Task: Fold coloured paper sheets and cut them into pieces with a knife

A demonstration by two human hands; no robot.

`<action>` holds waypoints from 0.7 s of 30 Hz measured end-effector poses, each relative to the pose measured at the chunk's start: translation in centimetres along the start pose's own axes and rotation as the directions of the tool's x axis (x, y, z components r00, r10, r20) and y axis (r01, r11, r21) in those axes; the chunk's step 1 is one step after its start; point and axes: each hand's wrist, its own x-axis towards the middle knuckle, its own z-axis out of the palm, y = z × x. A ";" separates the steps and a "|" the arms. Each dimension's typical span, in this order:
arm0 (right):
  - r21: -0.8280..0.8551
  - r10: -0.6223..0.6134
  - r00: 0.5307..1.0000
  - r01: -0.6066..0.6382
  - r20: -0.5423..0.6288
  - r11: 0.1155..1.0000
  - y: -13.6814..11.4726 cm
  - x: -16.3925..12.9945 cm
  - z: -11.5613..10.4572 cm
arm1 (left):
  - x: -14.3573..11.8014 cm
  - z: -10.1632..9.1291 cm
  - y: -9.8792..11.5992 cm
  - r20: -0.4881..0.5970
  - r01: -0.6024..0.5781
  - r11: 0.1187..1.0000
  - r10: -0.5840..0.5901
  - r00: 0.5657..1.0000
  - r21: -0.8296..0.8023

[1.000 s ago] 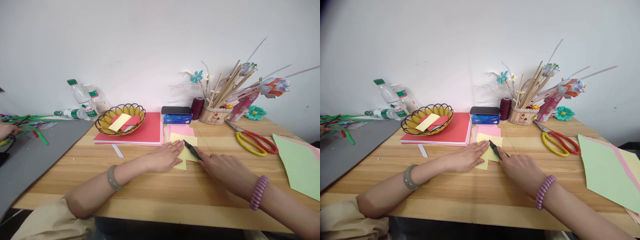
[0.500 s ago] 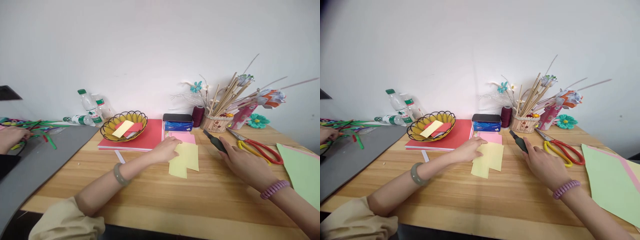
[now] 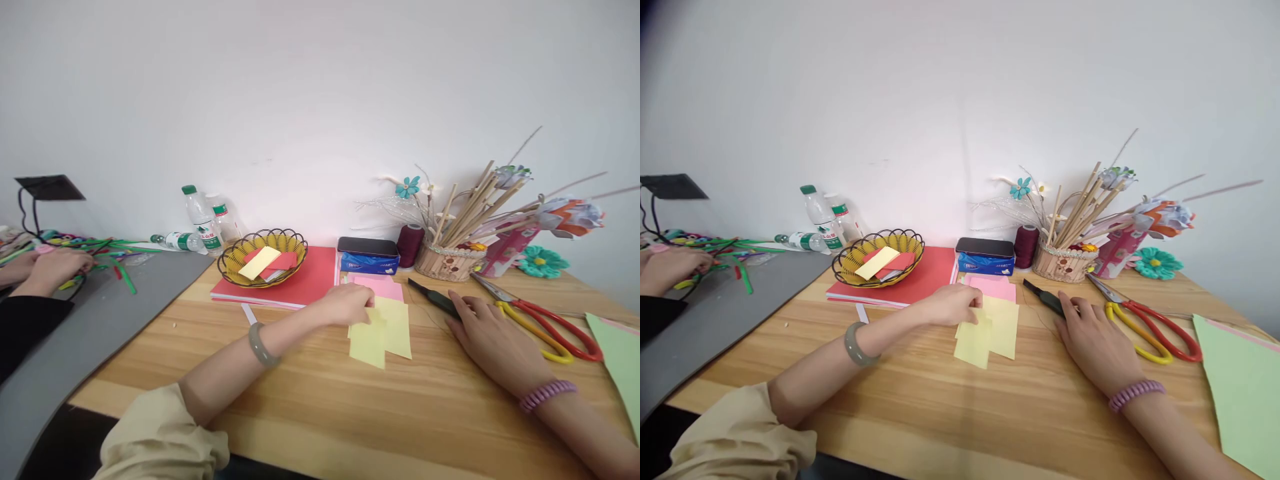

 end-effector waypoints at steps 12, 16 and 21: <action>0.034 -0.035 0.998 0.037 -0.060 0.999 0.0 -0.2 0.7 | -7.8 -9.6 -11.3 -0.739 0.251 0.913 -0.408 0.536 -0.322; 0.078 -0.045 0.992 0.054 -0.115 0.996 0.0 0.0 0.4 | -9.3 -8.5 -13.5 -0.782 0.345 0.910 -0.383 0.493 -0.228; 0.205 -0.163 0.971 0.198 -0.178 0.959 -1.8 0.5 -1.6 | -8.9 -7.6 -9.6 -0.804 0.215 0.975 -0.169 0.571 -0.052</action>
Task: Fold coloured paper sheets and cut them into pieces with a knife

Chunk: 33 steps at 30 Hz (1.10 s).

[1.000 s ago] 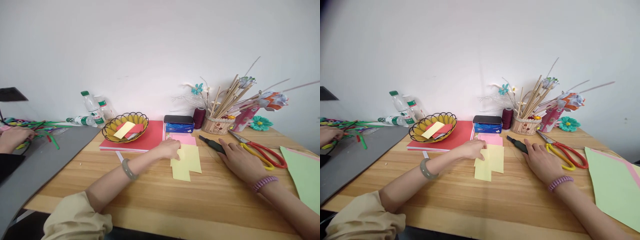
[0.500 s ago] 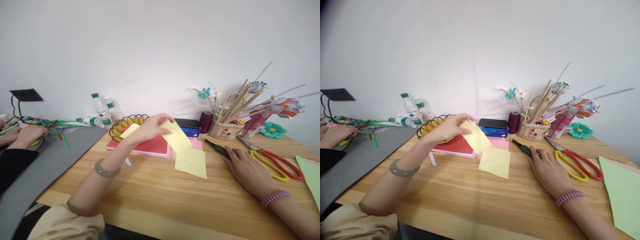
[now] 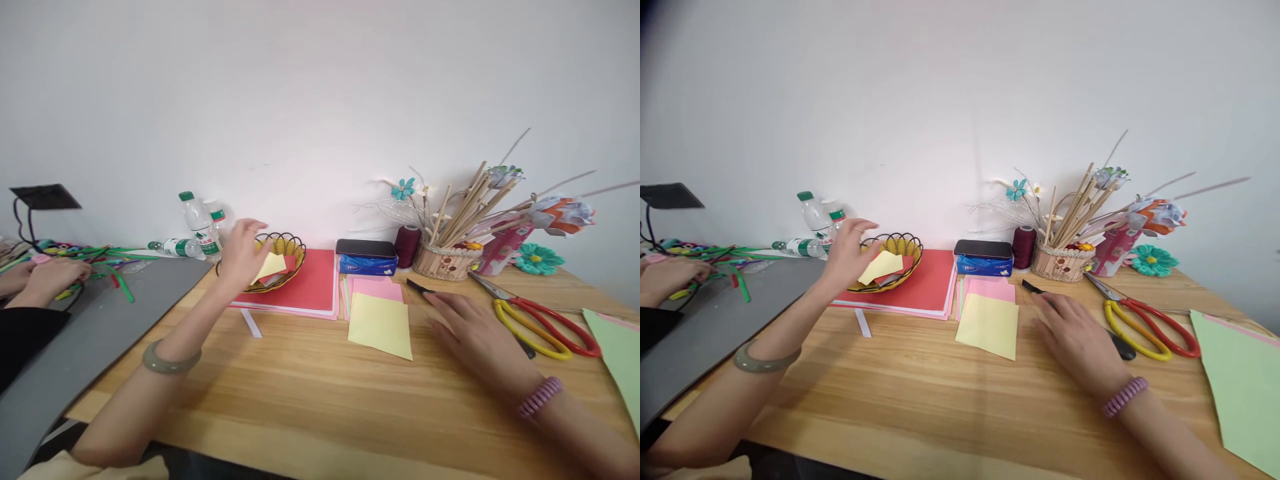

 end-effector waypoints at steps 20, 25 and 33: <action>0.357 -0.096 0.989 0.049 0.114 0.933 -4.0 0.7 0.4 | -8.2 10.3 8.7 0.569 -0.631 0.776 0.526 0.632 -0.017; 0.505 0.143 0.982 -0.188 0.126 0.842 -2.4 2.8 1.7 | -8.9 10.8 9.3 0.550 -0.747 0.651 0.677 0.489 -0.136; 0.684 0.482 0.875 -0.382 0.051 0.621 -0.3 2.7 -1.3 | -8.2 13.1 9.2 0.566 -0.788 0.599 0.703 0.430 -0.146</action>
